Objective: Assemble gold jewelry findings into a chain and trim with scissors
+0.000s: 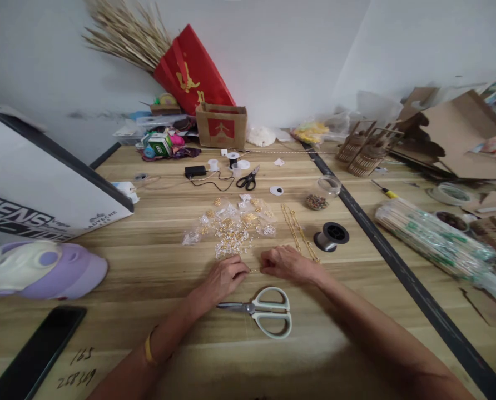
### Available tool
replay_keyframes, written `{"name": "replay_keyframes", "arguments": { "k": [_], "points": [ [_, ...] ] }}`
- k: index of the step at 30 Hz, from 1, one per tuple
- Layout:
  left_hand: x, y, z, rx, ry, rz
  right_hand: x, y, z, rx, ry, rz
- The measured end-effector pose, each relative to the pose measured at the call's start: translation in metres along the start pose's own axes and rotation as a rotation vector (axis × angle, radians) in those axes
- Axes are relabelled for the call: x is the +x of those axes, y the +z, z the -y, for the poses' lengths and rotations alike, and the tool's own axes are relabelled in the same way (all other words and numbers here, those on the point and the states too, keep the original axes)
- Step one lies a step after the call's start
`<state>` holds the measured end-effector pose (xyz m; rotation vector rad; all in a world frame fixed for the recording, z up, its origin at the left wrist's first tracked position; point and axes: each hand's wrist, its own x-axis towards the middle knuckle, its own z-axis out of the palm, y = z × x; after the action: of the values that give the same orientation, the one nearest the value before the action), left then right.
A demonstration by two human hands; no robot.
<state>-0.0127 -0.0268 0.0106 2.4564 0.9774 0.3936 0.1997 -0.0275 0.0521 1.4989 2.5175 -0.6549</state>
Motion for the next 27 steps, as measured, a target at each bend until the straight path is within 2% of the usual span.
{"name": "replay_keyframes", "arguments": {
  "k": [8, 14, 20, 24, 27],
  "points": [
    [-0.002, -0.003, -0.004, 0.186, 0.035, 0.065, -0.004, -0.001, 0.009, -0.079, -0.031, -0.040],
    [-0.005, 0.002, 0.000, 0.228, 0.107, 0.030, -0.008, 0.002, 0.016, -0.242, -0.068, -0.084],
    [-0.006, 0.002, 0.002, 0.216, 0.123, 0.001, -0.019, 0.020, 0.021, -0.290, -0.123, -0.244],
    [-0.005, -0.007, -0.003, 0.219, 0.133, 0.019, -0.028, 0.034, 0.021, -0.242, -0.178, -0.342],
    [-0.002, -0.017, -0.012, 0.224, 0.137, 0.080, -0.035, 0.039, 0.018, -0.216, -0.158, -0.378]
  ]
}}
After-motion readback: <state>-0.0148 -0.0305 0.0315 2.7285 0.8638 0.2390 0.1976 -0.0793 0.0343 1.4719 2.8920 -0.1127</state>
